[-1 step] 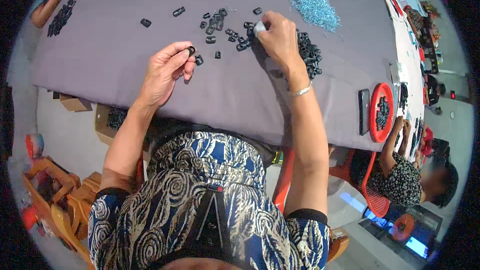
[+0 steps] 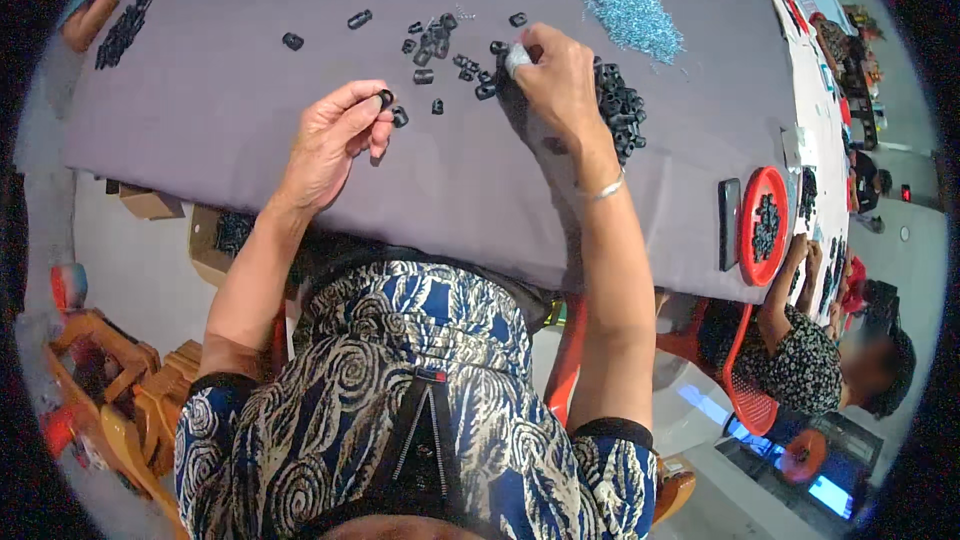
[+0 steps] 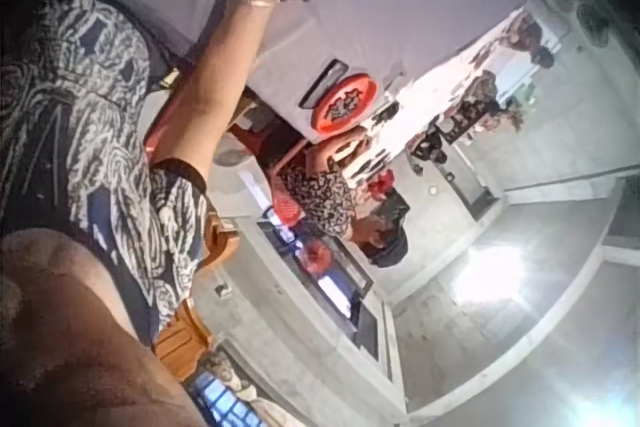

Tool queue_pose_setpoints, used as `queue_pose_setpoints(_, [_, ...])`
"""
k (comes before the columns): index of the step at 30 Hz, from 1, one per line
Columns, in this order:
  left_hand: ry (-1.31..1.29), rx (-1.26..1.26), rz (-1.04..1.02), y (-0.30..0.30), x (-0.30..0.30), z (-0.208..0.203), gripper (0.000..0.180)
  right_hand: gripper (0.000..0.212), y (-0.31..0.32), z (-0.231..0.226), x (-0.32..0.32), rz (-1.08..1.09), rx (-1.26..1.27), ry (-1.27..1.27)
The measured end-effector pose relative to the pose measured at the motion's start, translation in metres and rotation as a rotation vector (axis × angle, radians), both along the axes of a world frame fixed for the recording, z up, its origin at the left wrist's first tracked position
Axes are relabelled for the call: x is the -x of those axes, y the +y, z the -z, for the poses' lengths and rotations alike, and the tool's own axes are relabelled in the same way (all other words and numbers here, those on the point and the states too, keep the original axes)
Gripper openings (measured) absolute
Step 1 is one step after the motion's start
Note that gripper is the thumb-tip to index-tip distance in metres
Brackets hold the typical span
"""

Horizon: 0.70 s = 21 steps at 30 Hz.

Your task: The person assembles plastic cord locks by hand, picking up components from the table and fitting the pieces together one by one.

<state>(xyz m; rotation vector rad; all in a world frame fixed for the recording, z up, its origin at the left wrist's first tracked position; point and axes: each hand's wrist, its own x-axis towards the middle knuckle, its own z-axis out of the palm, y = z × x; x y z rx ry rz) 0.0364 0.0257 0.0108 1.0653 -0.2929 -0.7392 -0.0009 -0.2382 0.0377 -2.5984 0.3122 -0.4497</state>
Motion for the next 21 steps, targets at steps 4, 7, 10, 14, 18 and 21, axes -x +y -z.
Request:
queue_pose_setpoints(4, [0.033, 0.033, -0.016, -0.004, 0.005, 0.002, 0.020, 0.007, 0.043, -0.013, 0.020, -0.143, -0.463, -0.016])
queue_pose_setpoints(7, [0.041, 0.064, 0.014, -0.004, 0.005, 0.006, 0.021, 0.005, 0.068, -0.020, 0.029, -0.257, -0.887, -0.012])
queue_pose_setpoints(10, [0.058, 0.133, 0.068, -0.003, 0.004, 0.010, 0.024, 0.006, 0.080, -0.016, 0.033, -0.259, -0.928, 0.001])
queue_pose_setpoints(14, [0.068, 0.122, 0.069, -0.003, 0.005, 0.009, 0.024, 0.009, 0.087, -0.012, 0.033, -0.268, -0.746, -0.130])
queue_pose_setpoints(18, [0.035, 0.103, 0.057, -0.002, 0.006, 0.009, 0.023, 0.013, 0.091, -0.020, 0.033, -0.325, -0.384, -0.193])
queue_pose_setpoints(21, [0.004, 0.080, 0.042, -0.004, 0.008, 0.010, 0.022, 0.017, 0.091, -0.023, 0.033, -0.354, -0.315, -0.198])
